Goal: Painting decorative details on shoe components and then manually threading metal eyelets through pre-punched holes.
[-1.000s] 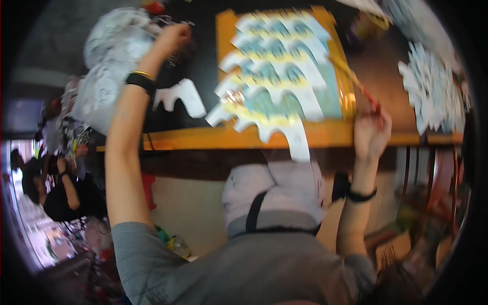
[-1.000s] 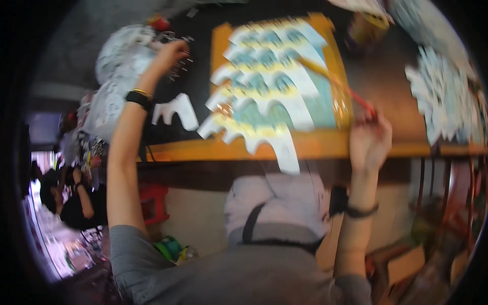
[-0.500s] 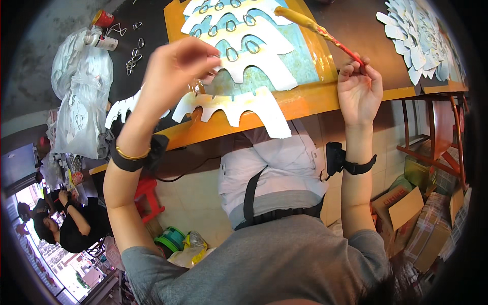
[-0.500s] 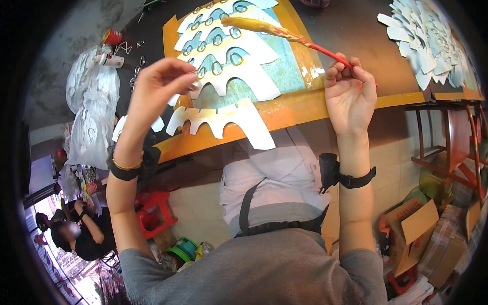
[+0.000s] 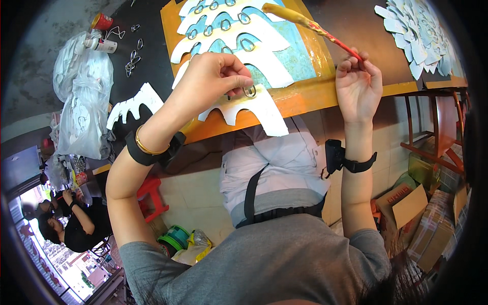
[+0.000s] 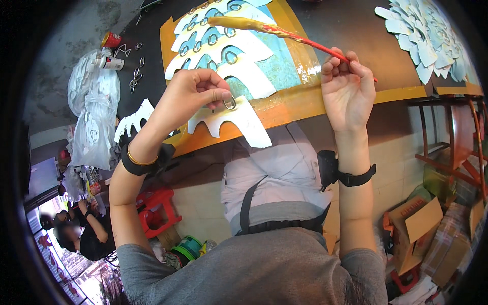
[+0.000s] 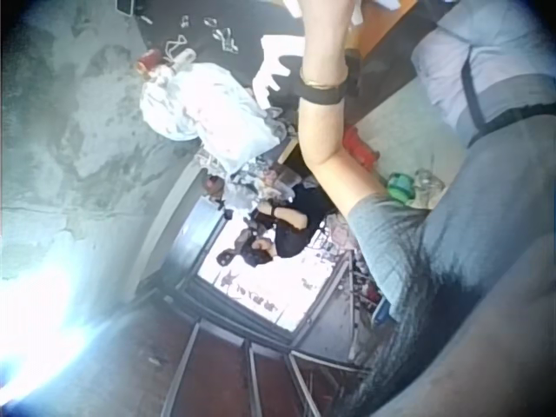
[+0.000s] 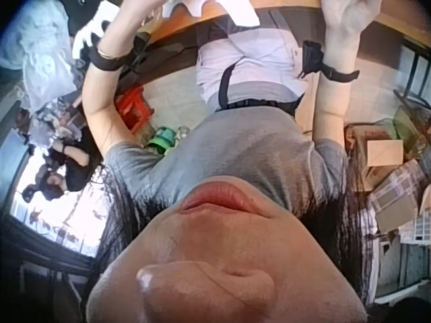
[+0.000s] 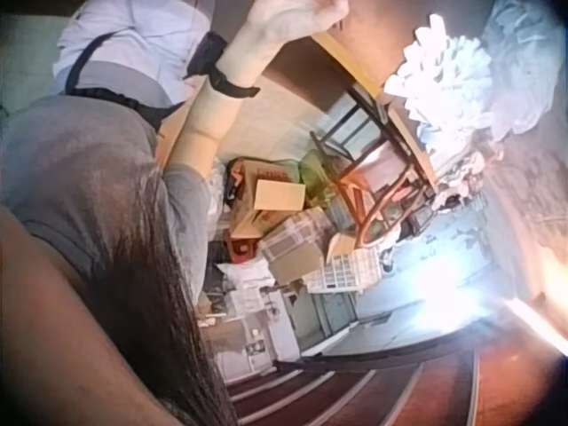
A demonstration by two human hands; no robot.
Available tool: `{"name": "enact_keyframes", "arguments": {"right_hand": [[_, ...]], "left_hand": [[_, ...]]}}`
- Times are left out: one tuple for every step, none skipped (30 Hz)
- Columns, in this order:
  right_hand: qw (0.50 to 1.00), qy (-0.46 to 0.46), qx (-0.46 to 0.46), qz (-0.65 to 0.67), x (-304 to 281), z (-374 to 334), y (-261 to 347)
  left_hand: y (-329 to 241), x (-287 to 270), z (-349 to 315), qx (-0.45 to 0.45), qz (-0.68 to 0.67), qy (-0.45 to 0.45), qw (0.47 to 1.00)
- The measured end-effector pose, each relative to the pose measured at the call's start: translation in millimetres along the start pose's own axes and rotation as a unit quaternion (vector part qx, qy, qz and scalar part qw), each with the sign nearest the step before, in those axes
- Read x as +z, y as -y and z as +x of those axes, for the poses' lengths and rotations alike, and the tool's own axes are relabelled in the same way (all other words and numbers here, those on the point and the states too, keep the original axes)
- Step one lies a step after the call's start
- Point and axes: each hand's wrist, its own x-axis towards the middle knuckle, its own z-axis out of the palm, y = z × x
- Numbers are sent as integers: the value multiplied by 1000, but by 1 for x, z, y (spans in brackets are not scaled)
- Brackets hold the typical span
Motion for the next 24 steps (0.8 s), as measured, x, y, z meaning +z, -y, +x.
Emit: {"name": "enact_keyframes", "arguments": {"right_hand": [[1000,-1,1,1,0,0,0],[1000,-3,2,2,-1,0,0],[1000,-3,2,2,-1,0,0],[1000,-7,-1,-2,0,-1,0],[1000,-10,-5,-7,0,-1,0],[1000,-10,-6,-6,0,-1,0],[1000,-9,-6,-7,0,-1,0],[1000,-7,-6,-8,1,-1,0],[1000,-7,-5,-8,1,-1,-1],[1000,-4,-2,-5,0,0,-1],[1000,-2,0,-3,1,0,-1],[1000,-1,0,-3,1,0,-1],[1000,-4,0,-4,1,-1,-1],[1000,-6,0,-5,1,-1,-1],[1000,-6,0,-5,1,-1,-1],[1000,-3,2,-4,1,-1,0],[1000,-1,4,-2,1,-1,0],[1000,0,4,-2,1,-1,-1],[1000,-1,4,-6,2,-1,-1],[1000,-1,3,-9,2,-1,-1],[1000,-1,4,-9,2,-1,-1],[1000,0,3,-12,2,-1,-1],[1000,1,1,-15,2,0,-1],[1000,1,1,-15,2,0,-1]], "left_hand": [[1,1,1,5,12,0,1000],[2,2,1,9,25,0,1000],[2,3,1,9,25,0,1000],[2,6,1,24,54,-17,998],[2,7,1,39,84,-34,995],[2,7,2,39,84,-34,995],[2,8,2,69,118,-49,989],[2,8,2,98,150,-64,982],[4,7,3,98,150,-65,982],[6,7,4,109,163,-69,978],[8,7,5,122,175,-72,974],[9,8,6,122,174,-73,974],[10,9,6,131,178,-75,972],[10,10,7,140,182,-77,970],[9,9,7,140,182,-77,970],[6,9,7,127,189,-70,971],[5,8,6,113,196,-64,972],[6,8,6,113,196,-64,972],[6,8,5,116,200,-66,971],[6,8,5,118,203,-68,970],[6,9,4,118,203,-68,970],[5,9,3,121,201,-69,970],[5,9,3,125,198,-70,970],[5,9,3,125,198,-71,970]]}}
